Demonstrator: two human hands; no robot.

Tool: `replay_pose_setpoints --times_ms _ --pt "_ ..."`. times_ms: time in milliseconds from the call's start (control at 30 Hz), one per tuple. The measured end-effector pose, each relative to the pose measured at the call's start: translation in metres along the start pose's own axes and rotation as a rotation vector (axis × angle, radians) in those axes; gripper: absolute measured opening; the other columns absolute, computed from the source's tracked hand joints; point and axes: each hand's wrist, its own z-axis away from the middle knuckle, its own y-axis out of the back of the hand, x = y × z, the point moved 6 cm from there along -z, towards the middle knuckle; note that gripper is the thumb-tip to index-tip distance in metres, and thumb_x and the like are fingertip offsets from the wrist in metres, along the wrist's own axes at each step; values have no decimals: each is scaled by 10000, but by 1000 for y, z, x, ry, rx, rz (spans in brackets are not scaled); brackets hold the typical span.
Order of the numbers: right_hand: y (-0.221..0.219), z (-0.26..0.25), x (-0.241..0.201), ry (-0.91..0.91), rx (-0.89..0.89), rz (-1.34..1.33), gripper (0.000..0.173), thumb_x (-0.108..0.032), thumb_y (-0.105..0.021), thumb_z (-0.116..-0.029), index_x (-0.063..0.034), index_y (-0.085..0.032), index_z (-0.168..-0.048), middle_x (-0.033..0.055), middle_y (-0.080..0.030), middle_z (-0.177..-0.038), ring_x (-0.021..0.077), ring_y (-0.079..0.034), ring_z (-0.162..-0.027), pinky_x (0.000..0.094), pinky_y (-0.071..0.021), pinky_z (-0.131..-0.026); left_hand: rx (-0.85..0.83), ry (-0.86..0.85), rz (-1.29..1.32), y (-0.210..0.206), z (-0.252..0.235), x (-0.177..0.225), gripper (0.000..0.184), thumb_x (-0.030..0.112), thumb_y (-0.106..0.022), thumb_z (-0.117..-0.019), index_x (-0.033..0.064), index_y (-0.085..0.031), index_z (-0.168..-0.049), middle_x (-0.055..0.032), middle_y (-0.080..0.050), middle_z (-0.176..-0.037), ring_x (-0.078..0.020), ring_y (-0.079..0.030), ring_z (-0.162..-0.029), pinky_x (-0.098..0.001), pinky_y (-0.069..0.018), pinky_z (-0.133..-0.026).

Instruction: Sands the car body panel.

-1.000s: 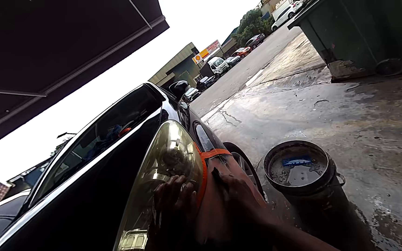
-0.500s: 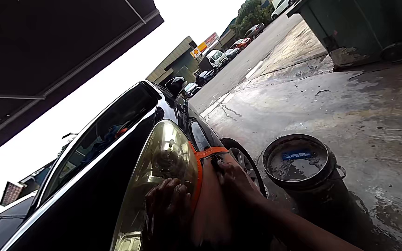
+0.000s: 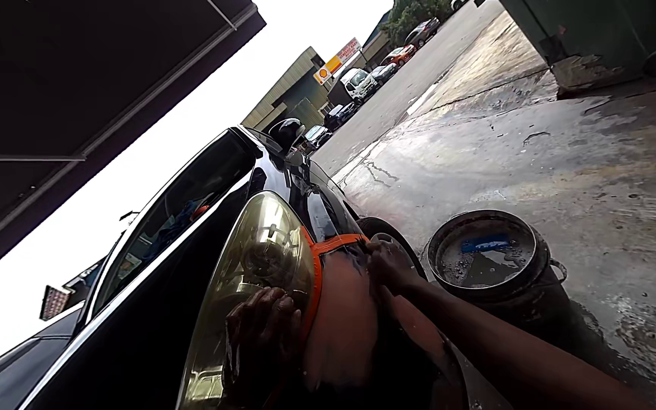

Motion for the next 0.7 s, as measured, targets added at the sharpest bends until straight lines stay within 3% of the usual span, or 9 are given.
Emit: replay_pose_setpoints --times_ms 100,167,233,267,333,400,533,633,700 --pt "41 -22 69 -111 106 176 262 -199 -517 -1032 -70 -708 -1158 169 -700 -1155 356 -672 -1113 578 -541 -896 -28 62 6 1 -9 13 433 544 -487 -979 200 -742 -1042 -66 -705 -1159 -276 -612 -1195 -489 -440 -1005" --pt "58 -17 131 -83 139 392 319 -191 -536 -1028 -158 -692 -1304 149 -690 -1180 349 -664 -1118 557 -553 -883 -140 84 26 -14 -8 43 664 684 -407 -967 166 -722 -1239 -93 -679 -1330 -292 -580 -1310 -522 -418 -1072" --pt "69 -15 201 -20 153 585 352 -123 -571 -1007 -169 -690 -1335 190 -675 -1200 399 -614 -1171 561 -530 -906 -286 36 -8 -45 -5 79 925 808 -303 -925 95 -622 -1421 -102 -584 -1492 -282 -500 -1430 -549 -330 -1197" --pt "74 -18 231 -17 128 653 367 -86 -598 -983 -177 -699 -1324 214 -656 -1225 422 -586 -1199 575 -507 -925 -337 34 -39 -61 -7 91 1023 848 -272 -897 54 -562 -1473 -113 -531 -1541 -281 -451 -1470 -561 -270 -1229" --pt "79 -24 276 -84 -8 732 366 -61 -626 -958 -188 -717 -1289 231 -602 -1315 440 -556 -1234 596 -482 -963 -364 66 -107 -84 -21 101 1109 886 -248 -864 8 -544 -1473 -134 -517 -1548 -292 -443 -1474 -563 -255 -1233" --pt "77 -28 305 -163 -218 755 309 -74 -615 -963 -126 -728 -1245 238 -582 -1374 458 -576 -1232 639 -469 -1001 -417 127 -162 -100 -36 102 1119 890 -245 -856 4 -547 -1469 -149 -500 -1559 -305 -430 -1481 -546 -259 -1232" --pt "47 -29 339 -232 -634 856 292 -182 -592 -1006 -17 -699 -1221 244 -657 -1310 453 -585 -1269 703 -409 -1039 -459 160 -123 -100 -27 114 1131 885 -253 -867 -21 -494 -1500 -170 -425 -1608 -311 -343 -1530 -531 -207 -1265" --pt "50 -35 353 -253 -685 865 301 -232 -625 -994 -28 -717 -1193 240 -679 -1269 448 -608 -1238 696 -450 -1000 -392 145 -43 -78 2 138 1154 903 -294 -841 -32 -515 -1481 -182 -483 -1564 -317 -421 -1486 -526 -295 -1237" --pt "56 -35 361 -280 -678 866 312 -258 -633 -991 -5 -723 -1151 245 -688 -1240 454 -622 -1212 690 -464 -976 -393 152 -39 -63 20 151 1170 921 -307 -820 -17 -513 -1489 -177 -481 -1566 -302 -426 -1484 -504 -301 -1228"
